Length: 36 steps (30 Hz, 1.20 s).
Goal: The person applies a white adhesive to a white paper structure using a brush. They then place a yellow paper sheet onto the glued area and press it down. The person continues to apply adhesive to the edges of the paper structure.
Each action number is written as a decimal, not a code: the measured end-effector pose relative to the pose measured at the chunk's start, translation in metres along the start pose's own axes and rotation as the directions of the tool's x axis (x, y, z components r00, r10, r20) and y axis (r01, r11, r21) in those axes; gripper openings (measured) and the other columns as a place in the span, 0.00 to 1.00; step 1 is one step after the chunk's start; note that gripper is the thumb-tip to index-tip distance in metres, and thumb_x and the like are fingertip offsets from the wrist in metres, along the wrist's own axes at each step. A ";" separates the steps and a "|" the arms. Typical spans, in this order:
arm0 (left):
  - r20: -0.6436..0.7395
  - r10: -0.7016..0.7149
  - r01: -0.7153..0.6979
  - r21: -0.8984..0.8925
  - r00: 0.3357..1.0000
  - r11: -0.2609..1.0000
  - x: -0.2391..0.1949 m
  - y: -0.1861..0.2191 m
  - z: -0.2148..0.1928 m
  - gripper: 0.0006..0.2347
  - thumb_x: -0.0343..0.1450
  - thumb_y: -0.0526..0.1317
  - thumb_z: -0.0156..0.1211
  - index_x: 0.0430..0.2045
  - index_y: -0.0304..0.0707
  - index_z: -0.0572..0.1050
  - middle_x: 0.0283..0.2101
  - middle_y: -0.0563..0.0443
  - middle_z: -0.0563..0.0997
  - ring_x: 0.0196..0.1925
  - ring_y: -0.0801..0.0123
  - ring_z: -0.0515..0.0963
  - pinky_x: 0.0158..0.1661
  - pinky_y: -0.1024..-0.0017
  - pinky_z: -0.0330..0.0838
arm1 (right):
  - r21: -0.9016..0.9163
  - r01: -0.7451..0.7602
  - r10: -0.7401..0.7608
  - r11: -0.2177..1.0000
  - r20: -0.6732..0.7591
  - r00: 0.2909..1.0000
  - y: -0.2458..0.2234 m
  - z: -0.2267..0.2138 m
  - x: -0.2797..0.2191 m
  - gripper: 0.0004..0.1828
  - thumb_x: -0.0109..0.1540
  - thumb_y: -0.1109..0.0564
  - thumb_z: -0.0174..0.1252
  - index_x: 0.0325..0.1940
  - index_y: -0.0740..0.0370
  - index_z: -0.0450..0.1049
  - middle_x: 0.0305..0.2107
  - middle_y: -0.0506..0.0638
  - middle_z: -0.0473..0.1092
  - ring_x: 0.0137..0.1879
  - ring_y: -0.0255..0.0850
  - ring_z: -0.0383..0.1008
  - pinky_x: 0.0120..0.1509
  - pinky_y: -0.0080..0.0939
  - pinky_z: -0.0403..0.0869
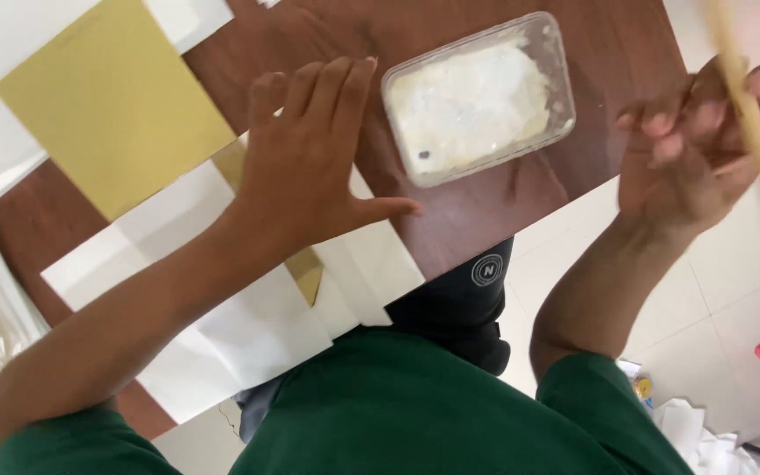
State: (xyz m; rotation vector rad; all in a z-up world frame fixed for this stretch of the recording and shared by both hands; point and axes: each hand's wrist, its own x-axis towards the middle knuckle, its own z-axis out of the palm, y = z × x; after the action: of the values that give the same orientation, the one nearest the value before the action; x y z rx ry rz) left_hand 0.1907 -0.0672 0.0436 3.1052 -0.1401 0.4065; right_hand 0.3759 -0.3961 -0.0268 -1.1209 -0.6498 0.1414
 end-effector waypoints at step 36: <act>0.041 -0.002 -0.006 0.185 0.999 0.983 0.024 0.036 0.020 0.46 0.71 0.87 0.40 0.49 0.38 0.75 0.45 0.53 0.78 0.45 0.68 0.77 0.55 0.61 0.61 | -0.513 0.413 -0.343 0.753 0.230 0.911 0.028 0.073 -0.070 0.10 0.72 0.56 0.48 0.40 0.63 0.68 0.29 0.53 0.70 0.29 0.43 0.72 0.30 0.40 0.77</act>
State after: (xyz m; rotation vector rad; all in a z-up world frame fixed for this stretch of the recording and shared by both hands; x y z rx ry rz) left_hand 0.2155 -0.1058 0.0305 3.2976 -0.1118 0.3772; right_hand 0.2847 -0.3552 -0.0601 -1.5165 -1.0605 -0.3602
